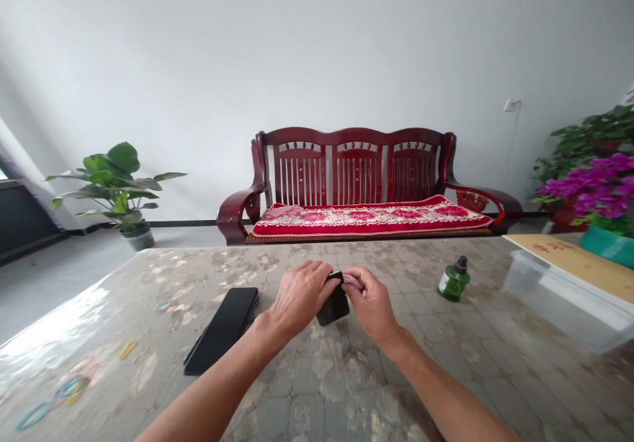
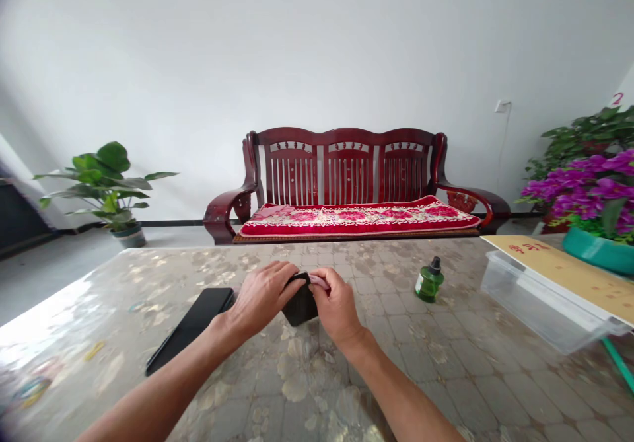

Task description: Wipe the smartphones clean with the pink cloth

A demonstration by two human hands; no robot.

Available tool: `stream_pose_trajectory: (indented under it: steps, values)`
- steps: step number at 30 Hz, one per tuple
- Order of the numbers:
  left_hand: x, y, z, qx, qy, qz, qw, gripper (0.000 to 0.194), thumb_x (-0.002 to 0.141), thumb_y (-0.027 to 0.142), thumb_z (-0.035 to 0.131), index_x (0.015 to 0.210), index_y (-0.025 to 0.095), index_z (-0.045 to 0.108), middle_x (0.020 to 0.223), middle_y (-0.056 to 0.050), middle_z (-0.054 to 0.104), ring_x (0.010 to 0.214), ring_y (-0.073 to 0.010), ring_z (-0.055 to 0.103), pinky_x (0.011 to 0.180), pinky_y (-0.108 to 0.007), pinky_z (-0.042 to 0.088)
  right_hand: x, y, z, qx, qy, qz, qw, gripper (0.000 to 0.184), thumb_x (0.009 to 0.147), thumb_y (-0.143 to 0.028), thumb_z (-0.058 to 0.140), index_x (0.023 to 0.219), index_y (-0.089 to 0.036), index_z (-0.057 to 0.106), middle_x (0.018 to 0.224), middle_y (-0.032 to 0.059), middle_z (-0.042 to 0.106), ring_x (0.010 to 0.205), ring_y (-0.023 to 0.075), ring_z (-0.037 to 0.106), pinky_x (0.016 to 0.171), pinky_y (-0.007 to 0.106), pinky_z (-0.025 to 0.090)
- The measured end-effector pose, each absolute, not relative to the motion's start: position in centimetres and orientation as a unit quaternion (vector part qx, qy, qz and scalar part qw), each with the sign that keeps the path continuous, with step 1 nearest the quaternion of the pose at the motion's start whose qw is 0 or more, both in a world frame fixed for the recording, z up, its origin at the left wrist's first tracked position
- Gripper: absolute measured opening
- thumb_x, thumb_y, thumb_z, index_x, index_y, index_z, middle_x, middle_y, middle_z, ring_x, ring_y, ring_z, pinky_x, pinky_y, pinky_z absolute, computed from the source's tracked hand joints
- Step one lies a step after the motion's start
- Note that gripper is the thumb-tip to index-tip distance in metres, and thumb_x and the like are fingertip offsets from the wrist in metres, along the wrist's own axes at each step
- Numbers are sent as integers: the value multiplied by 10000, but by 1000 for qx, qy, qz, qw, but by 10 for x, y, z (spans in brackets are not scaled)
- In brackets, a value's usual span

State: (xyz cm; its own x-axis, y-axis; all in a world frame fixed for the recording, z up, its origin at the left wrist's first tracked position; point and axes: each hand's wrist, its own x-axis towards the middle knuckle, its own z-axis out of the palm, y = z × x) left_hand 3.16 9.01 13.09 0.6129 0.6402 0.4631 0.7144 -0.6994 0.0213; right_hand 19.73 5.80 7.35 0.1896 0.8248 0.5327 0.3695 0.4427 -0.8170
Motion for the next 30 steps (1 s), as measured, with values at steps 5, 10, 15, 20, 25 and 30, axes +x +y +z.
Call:
stream_pose_trajectory:
  steps: [5, 10, 15, 20, 25, 30]
  values:
    - [32, 84, 96, -854, -371, -355, 81, 197, 1009, 274, 487, 838, 200, 551, 782, -12, 604, 754, -201, 597, 669, -289, 411, 198, 56, 76, -478, -663, 78, 571, 155, 899, -189, 536, 969, -238, 664, 912, 21, 705, 874, 178, 643, 801, 288, 501]
    - [28, 78, 72, -820, -361, -439, 66, 255, 1044, 330, 389, 902, 198, 555, 798, -21, 600, 759, -205, 589, 682, -293, 431, 192, 47, 77, -436, -718, 6, 542, 191, 979, -190, 491, 1095, -242, 633, 969, 39, 707, 906, 186, 629, 818, 317, 513]
    - [11, 72, 61, -805, -372, -459, 52, 240, 1039, 349, 409, 902, 209, 549, 783, -9, 595, 714, -187, 593, 656, -274, 432, 190, 45, 68, -392, -774, -47, 495, 274, 1007, -151, 431, 1221, -246, 574, 1106, 49, 696, 968, 191, 624, 876, 354, 512]
    - [-7, 63, 51, -791, -392, -468, 40, 204, 1027, 342, 438, 903, 219, 542, 763, 10, 587, 668, -166, 596, 640, -256, 436, 209, 61, 39, -430, -771, -84, 461, 229, 994, -133, 441, 1119, -223, 610, 1048, 59, 708, 934, 211, 629, 842, 367, 533]
    - [-14, 57, 42, -782, -397, -481, 25, 177, 1016, 321, 459, 896, 220, 543, 748, 21, 586, 652, -152, 605, 632, -243, 442, 217, 70, 25, -475, -747, -87, 456, 222, 989, -123, 442, 1067, -222, 624, 986, 55, 715, 903, 210, 635, 812, 359, 544]
    - [-16, 53, 38, -782, -398, -479, 7, 174, 1008, 318, 460, 906, 220, 561, 745, 18, 602, 645, -146, 616, 618, -235, 455, 193, 55, 37, -410, -771, -80, 480, 303, 989, -103, 423, 1194, -239, 600, 1107, 54, 706, 964, 184, 639, 869, 346, 533]
